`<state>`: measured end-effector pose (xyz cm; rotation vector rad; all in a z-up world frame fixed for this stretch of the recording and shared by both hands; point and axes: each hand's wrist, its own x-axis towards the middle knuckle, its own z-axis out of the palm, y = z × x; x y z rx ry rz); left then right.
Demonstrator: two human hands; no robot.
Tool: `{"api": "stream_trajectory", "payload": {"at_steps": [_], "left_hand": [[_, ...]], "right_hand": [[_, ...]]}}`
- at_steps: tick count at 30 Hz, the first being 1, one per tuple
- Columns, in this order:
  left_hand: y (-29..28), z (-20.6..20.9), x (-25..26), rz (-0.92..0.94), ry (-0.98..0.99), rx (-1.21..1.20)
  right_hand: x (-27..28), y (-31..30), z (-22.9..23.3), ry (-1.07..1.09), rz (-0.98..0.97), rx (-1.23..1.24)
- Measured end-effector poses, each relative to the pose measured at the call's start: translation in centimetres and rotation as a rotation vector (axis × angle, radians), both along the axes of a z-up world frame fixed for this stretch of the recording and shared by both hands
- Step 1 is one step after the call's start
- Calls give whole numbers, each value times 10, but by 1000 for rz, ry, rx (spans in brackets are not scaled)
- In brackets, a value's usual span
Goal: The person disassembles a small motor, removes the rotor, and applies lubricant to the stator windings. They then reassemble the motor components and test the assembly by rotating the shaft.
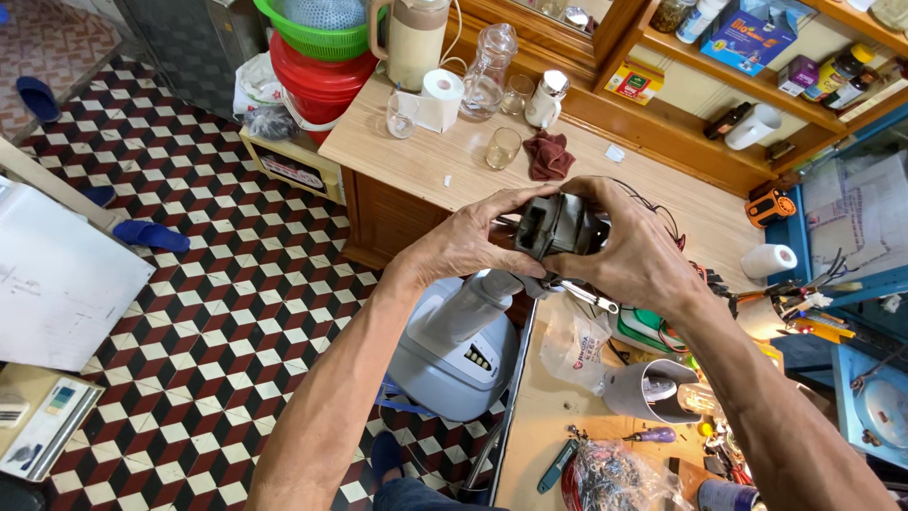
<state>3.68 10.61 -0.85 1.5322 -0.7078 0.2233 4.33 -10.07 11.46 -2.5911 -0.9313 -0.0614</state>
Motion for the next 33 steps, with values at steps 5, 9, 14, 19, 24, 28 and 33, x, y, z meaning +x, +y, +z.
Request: {"api": "stream_trajectory", "payload": {"at_steps": [5,9,14,19,24,28,33], "left_hand": [[-4,-1,-2,23,-53,16],[-6,-1,-3,51,-76,41],[-11,-1,-6,102,-63,63],[-12,-4,-7,115,-95,86],[-11,-5,-11,123,-112,95],[-8,0,-13,153,-118,135],[-6,2,-13,211,-139,230]], "right_hand": [[0,-3,0,44,-39,35],[10,-4,1,74,-46,12],[17,-8,0,102,-16,28],[15,-10,-1,91,-41,20],[10,-11,1,76,-37,-36],[10,-8,4,69,2,-37],[7,-8,6,75,-24,-61]]}}
